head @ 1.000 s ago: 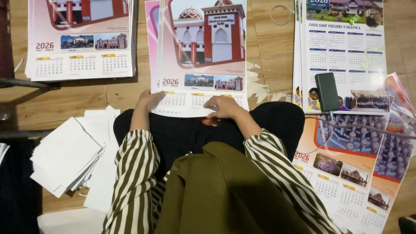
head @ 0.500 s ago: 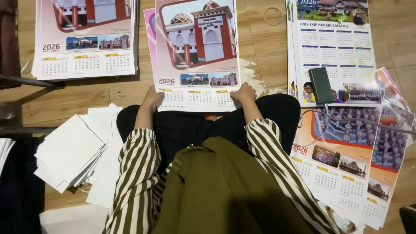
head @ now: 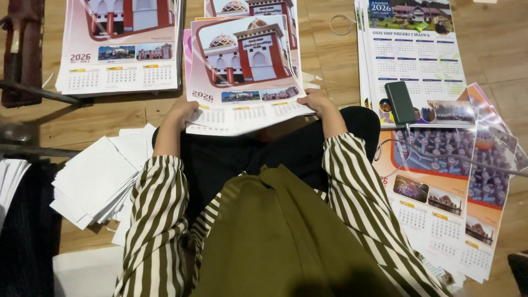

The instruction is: Organizing and quality-checking large wall calendars by flipping through pages and stacking them.

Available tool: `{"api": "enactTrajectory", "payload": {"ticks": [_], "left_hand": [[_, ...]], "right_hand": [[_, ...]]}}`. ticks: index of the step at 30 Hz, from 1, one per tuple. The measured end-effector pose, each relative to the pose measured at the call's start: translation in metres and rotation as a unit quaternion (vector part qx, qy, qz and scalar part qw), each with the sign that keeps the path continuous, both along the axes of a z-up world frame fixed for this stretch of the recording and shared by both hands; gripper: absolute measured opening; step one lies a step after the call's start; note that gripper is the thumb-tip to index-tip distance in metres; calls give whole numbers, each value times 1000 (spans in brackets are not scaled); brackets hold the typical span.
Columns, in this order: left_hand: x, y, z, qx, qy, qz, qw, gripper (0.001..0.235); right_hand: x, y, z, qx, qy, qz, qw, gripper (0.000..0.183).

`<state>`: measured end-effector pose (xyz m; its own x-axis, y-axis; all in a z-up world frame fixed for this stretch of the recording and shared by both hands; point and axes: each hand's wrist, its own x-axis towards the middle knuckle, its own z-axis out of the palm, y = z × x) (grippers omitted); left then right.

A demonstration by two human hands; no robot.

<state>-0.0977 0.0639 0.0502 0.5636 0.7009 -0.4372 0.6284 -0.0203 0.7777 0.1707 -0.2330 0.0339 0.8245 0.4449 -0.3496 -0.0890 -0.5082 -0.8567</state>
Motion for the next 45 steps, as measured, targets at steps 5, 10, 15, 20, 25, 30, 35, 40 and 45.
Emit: {"api": "enactTrajectory", "payload": {"ticks": [5, 10, 15, 20, 25, 30, 35, 40, 45], "left_hand": [[12, -48, 36, 35, -25, -31, 999, 56], [29, -61, 26, 122, -6, -111, 986, 56], [23, -74, 84, 200, -166, -98, 961, 59], [14, -92, 148, 159, -331, -61, 928, 56], [27, -57, 141, 63, -379, 7, 923, 45], [57, -9, 55, 294, -325, 47, 897, 29], [63, -71, 77, 183, -299, 36, 936, 54], [72, -53, 52, 190, -378, 58, 904, 57], [72, -29, 67, 243, -444, 94, 857, 67]], "right_hand": [[-28, 13, 13, -102, -136, 151, 974, 56], [-48, 2, 43, -136, -194, 163, 958, 53], [-63, 0, 63, -26, -345, 96, 933, 48], [-76, -2, 101, 168, -463, -18, 870, 52], [-78, 0, 118, 278, -384, -56, 879, 55], [-35, 12, 47, 341, -256, -114, 897, 24], [-17, 16, 29, 340, -297, -115, 885, 9], [-51, 10, 111, 324, -299, -124, 889, 4], [-47, 14, 117, 345, -242, -114, 900, 20]]}}
